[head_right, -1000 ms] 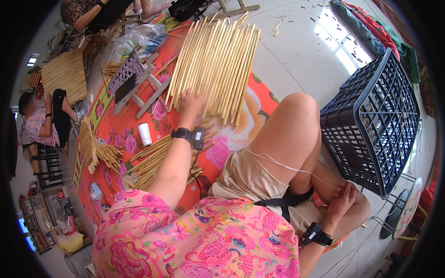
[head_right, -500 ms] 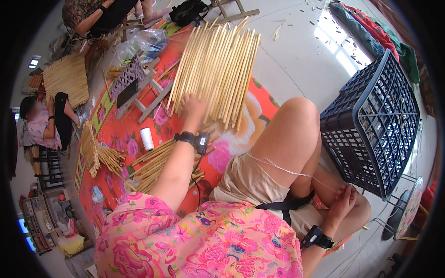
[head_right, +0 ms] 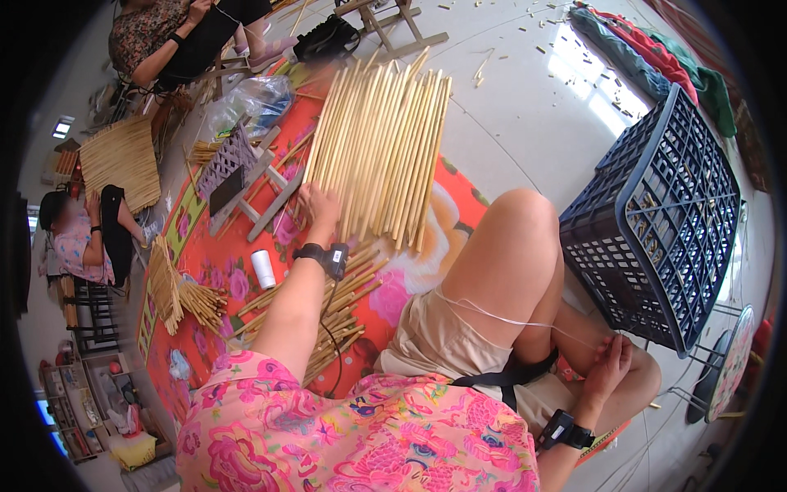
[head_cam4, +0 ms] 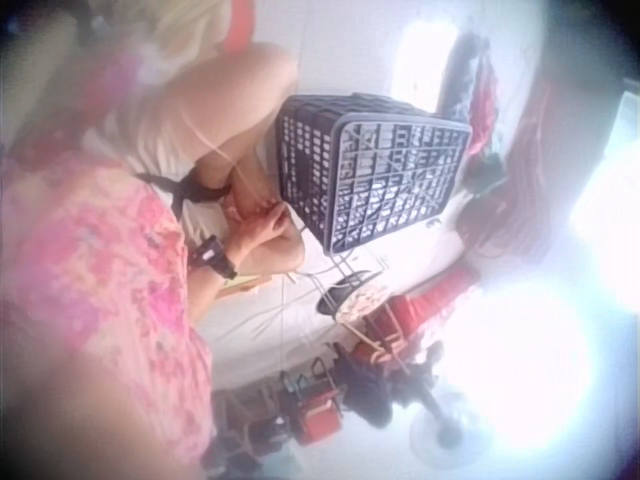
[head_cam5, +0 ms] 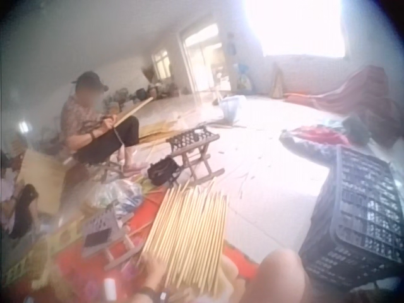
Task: The person weaves a collection of reeds together using white string, repeatedly passing the string over and under the reeds by hand, and then flips the woven section over to continue the work on the floor.
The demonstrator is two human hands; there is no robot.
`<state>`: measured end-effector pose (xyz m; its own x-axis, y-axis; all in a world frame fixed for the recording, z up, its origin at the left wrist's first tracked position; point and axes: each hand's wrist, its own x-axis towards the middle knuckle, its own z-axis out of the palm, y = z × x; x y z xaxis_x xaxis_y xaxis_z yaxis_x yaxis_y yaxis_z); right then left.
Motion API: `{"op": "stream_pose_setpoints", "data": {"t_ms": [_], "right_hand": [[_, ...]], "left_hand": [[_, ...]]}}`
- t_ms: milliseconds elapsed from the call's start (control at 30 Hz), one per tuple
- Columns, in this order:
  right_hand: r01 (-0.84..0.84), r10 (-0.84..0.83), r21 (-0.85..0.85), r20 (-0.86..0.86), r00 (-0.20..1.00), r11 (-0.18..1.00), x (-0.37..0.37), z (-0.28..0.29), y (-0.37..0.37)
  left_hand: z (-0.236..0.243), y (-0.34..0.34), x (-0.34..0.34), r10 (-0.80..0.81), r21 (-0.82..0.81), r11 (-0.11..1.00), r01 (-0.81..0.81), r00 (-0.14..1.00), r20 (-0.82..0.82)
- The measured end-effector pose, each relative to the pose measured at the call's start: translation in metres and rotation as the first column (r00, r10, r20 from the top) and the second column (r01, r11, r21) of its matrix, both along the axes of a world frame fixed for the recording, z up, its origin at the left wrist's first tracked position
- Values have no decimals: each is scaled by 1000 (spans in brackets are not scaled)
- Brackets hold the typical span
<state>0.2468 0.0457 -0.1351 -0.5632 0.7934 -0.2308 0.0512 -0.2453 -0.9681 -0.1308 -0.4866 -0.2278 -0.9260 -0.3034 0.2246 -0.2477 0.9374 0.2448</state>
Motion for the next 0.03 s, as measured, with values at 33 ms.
{"op": "stream_pose_setpoints", "data": {"t_ms": [33], "right_hand": [[-2,1,4,7,1000,1000,0,-2,2]], "left_hand": [[-5,-5,-2,62,-44,997,-64,997,-54]]}}
